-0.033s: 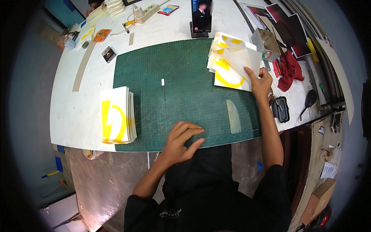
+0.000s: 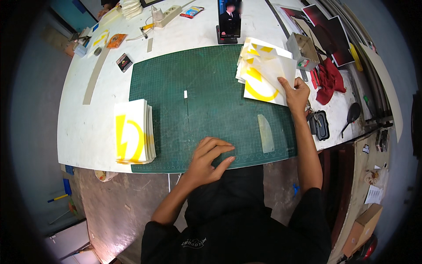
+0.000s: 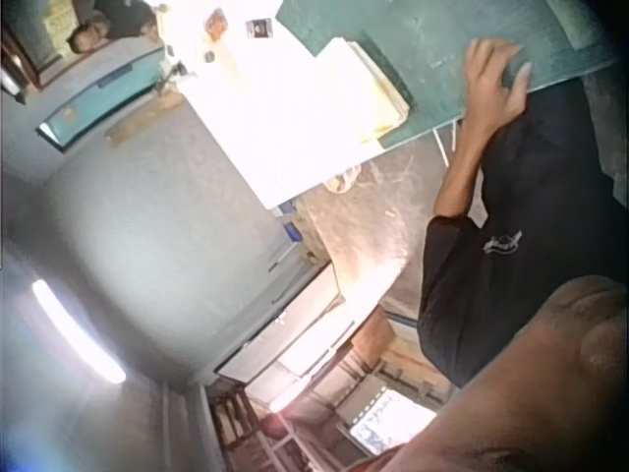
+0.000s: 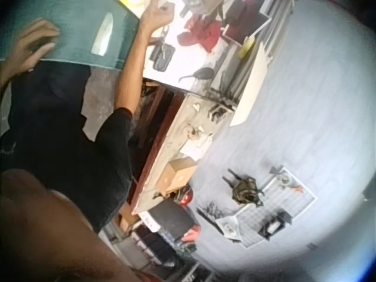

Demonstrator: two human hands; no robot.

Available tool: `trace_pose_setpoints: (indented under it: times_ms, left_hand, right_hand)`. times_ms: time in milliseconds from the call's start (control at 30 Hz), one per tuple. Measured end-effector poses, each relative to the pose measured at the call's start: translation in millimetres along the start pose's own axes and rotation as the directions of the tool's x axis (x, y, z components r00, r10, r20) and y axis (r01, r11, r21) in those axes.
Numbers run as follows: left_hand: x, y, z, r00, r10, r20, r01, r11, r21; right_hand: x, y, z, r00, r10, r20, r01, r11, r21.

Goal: The person repeatedly applies a yellow graphic sticker to white sheets using a squeegee tool on a green cutting mat. They smooth the sticker, peel it back, and repeat the process on multiple sheets, stacking finished items to the right.

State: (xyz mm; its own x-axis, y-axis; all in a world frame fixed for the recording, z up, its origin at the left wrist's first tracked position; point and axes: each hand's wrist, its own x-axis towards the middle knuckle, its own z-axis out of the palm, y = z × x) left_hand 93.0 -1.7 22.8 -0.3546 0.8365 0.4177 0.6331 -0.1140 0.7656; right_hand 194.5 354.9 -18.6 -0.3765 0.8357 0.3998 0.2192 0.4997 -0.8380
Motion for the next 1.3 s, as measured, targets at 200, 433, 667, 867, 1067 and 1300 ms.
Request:
trace_pose_setpoints:
  times_ms: [200,433,667,867,1067,1300]
  left_hand:
    - [54,1,33,0.99,0.101,-0.1,-0.103,0.994,-0.017]
    - [142,-22,84,0.972,0.206,-0.109,-0.18,0.961,0.208]
    - [174,-83,128,0.987,0.021,0.162,-0.112,0.81,0.576]
    - [173,-83,125,0.995,0.011,0.096,-0.055,0.88,0.471]
    - [129,-52,59,0.919,-0.382,-0.1,0.281,0.81,-0.514]
    - [34,-22,-7,0.954,-0.301,0.016,0.13,0.363,-0.923]
  right_hand:
    - [14,33,5,0.996,0.085,-0.007,-0.084,0.993,0.083]
    - [14,14,8,0.99,0.104,0.098,-0.12,0.978,0.173]
    - [11,12,-17,0.922,0.052,-0.384,0.004,0.99,0.142]
    - [-30,-40,-25,0.925,-0.057,-0.375,0.149,0.964,0.22]
    - [-98,-58,-22,0.933,-0.272,-0.237,0.325,0.918,0.226]
    - [-138,-96,-2,0.486,-0.806,0.337,0.844,0.534,0.059]
